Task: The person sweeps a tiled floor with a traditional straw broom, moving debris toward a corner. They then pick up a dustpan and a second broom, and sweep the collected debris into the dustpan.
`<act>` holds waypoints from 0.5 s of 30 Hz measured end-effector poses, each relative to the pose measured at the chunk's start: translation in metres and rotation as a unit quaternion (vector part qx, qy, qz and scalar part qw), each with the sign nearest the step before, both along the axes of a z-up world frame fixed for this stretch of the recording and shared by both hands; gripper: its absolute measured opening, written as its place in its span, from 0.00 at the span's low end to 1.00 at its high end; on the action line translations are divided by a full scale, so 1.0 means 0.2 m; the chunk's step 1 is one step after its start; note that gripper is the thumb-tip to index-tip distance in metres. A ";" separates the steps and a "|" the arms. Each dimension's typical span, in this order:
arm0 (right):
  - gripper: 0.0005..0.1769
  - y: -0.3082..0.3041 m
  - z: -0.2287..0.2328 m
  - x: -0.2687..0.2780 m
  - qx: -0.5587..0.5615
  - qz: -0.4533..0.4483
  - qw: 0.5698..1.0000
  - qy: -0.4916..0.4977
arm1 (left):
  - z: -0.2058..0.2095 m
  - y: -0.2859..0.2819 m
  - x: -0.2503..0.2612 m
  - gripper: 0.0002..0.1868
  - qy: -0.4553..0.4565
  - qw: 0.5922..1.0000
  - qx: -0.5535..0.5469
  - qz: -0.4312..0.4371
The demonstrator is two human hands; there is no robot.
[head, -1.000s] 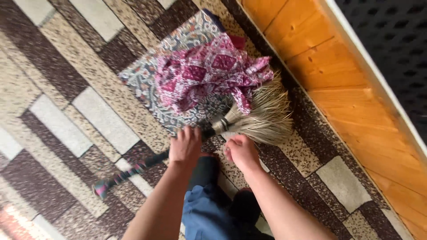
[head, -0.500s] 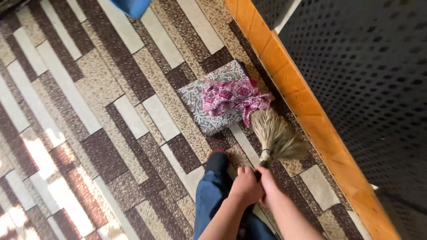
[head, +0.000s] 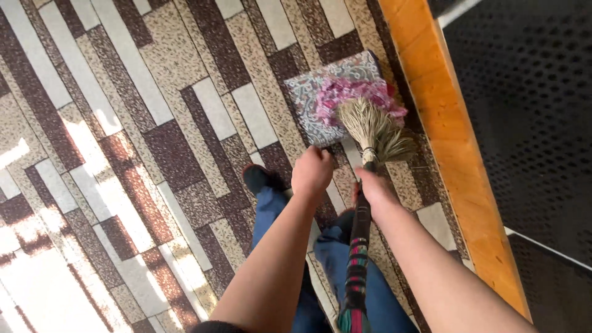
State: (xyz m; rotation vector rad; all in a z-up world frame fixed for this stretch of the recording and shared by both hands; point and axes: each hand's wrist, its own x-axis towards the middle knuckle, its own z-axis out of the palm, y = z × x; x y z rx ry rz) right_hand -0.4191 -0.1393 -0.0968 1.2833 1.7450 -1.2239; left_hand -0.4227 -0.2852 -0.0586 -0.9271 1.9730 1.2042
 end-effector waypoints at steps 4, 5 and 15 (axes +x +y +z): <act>0.14 -0.25 0.07 -0.08 0.003 0.021 1.000 0.015 | 0.00 -0.19 -0.05 0.21 -0.023 1.000 0.016 0.015; 0.14 -0.28 0.03 -0.10 0.006 0.022 1.000 0.014 | 0.00 -0.23 -0.07 0.21 -0.023 0.999 0.019 0.016; 0.18 -0.70 -0.06 -0.42 -0.086 0.002 0.994 -0.069 | 0.03 -0.83 -0.32 0.22 -0.028 0.999 0.012 0.020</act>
